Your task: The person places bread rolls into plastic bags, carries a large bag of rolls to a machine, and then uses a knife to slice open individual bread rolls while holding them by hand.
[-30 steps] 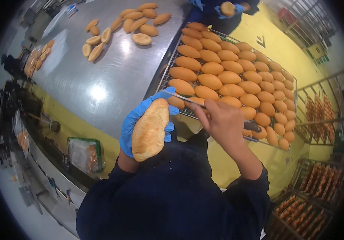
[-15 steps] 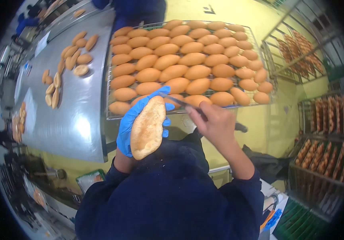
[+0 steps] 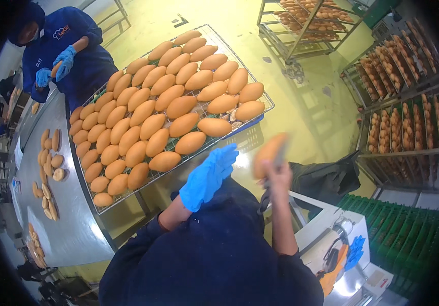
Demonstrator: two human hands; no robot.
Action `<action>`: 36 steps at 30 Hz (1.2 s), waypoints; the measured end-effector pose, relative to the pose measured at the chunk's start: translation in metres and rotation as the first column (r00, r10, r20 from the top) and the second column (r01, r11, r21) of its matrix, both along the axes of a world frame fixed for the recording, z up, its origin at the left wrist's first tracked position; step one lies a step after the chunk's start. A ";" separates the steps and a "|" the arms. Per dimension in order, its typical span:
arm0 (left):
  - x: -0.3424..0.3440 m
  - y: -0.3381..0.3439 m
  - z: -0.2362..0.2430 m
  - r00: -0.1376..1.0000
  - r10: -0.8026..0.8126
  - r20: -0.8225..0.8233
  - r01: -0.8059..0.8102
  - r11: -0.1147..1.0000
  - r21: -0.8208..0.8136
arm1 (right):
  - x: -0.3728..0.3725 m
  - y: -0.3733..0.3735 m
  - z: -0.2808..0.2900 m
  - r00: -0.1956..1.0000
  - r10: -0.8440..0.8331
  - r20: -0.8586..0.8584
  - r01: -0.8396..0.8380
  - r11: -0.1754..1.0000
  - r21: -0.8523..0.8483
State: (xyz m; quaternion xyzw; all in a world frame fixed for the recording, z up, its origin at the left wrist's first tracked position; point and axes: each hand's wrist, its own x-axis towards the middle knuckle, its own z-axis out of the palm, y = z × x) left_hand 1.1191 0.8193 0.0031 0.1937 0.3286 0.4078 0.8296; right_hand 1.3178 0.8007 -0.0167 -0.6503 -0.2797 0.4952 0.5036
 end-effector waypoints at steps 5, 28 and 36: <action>-0.025 0.023 -0.012 0.929 0.369 0.042 -0.368 0.930 -0.021 | 0.085 0.059 0.014 0.781 -0.624 0.031 0.549 0.709 0.443; 0.097 0.174 -0.111 0.069 0.689 -0.722 0.802 0.392 0.451 | 0.082 0.041 -0.156 0.869 -0.248 -0.429 0.067 0.917 -0.393; 0.097 0.181 -0.114 0.455 0.401 -0.795 0.354 0.737 0.575 | 0.097 0.023 -0.099 0.872 -0.377 -0.313 0.297 0.915 -0.275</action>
